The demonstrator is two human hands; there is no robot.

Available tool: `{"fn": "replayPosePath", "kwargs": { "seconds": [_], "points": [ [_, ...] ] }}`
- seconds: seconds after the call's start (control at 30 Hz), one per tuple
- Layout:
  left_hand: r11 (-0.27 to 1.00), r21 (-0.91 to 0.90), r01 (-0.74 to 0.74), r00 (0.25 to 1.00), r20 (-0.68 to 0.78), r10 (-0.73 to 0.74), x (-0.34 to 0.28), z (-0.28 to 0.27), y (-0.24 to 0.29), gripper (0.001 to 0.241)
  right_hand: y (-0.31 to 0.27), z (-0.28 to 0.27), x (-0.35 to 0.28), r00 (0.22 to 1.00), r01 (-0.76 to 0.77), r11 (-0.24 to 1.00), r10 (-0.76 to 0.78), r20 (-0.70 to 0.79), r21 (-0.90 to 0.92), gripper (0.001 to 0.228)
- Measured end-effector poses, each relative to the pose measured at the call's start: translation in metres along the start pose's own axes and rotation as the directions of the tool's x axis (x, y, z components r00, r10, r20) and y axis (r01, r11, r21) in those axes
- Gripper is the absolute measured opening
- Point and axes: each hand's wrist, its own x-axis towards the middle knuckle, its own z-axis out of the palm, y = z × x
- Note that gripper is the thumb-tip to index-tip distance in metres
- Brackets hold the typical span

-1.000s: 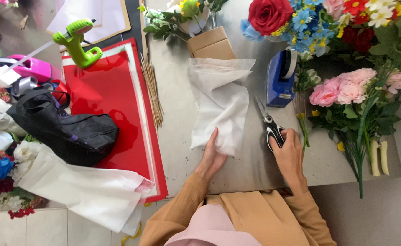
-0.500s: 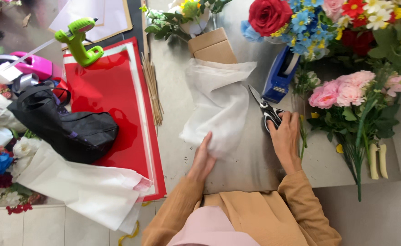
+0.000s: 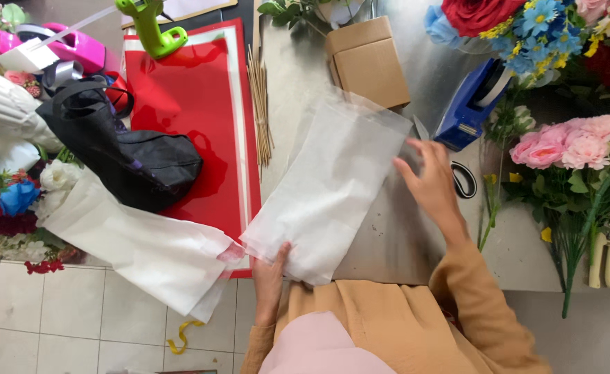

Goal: The person cuts tissue paper using shears and then applies tape from a dispenser to join the paper pieces together on a work table.

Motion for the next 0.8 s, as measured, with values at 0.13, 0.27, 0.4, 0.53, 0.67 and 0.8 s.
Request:
{"fn": "replayPosePath", "kwargs": {
  "seconds": [0.13, 0.27, 0.4, 0.53, 0.67, 0.8],
  "points": [
    [0.999, 0.015, -0.047, 0.999, 0.012, 0.047, 0.002, -0.014, -0.011, 0.064, 0.014, 0.039, 0.056, 0.983, -0.141, 0.988, 0.131, 0.129, 0.068, 0.104],
    [0.996, -0.089, -0.004, 0.996, 0.085, 0.012, 0.006, -0.021, -0.021, 0.063, -0.021, 0.039, 0.067, 0.905, -0.347, 0.937, 0.324, 0.274, 0.038, 0.108],
    [0.954, -0.278, 0.114, 0.992, 0.081, -0.096, -0.01, -0.013, -0.005, 0.065, -0.016, 0.054, 0.077, 0.862, -0.257, 0.951, 0.305, 0.404, -0.17, 0.09],
    [0.953, -0.3, 0.035, 0.998, 0.056, -0.019, -0.001, -0.003, -0.031, 0.049, -0.011, 0.048, 0.077, 0.895, -0.246, 0.965, 0.19, 0.403, 0.094, 0.033],
    [0.966, -0.218, -0.14, 0.988, 0.04, 0.152, -0.001, -0.013, -0.008, 0.051, -0.043, -0.016, 0.044, 0.928, -0.169, 0.979, 0.12, 0.353, 0.111, 0.053],
    [0.969, -0.13, -0.21, 0.968, 0.112, 0.225, 0.018, -0.023, 0.004, 0.053, -0.024, -0.062, -0.006, 0.986, -0.135, 0.949, 0.1, 0.133, 0.284, 0.034]
  ]
}}
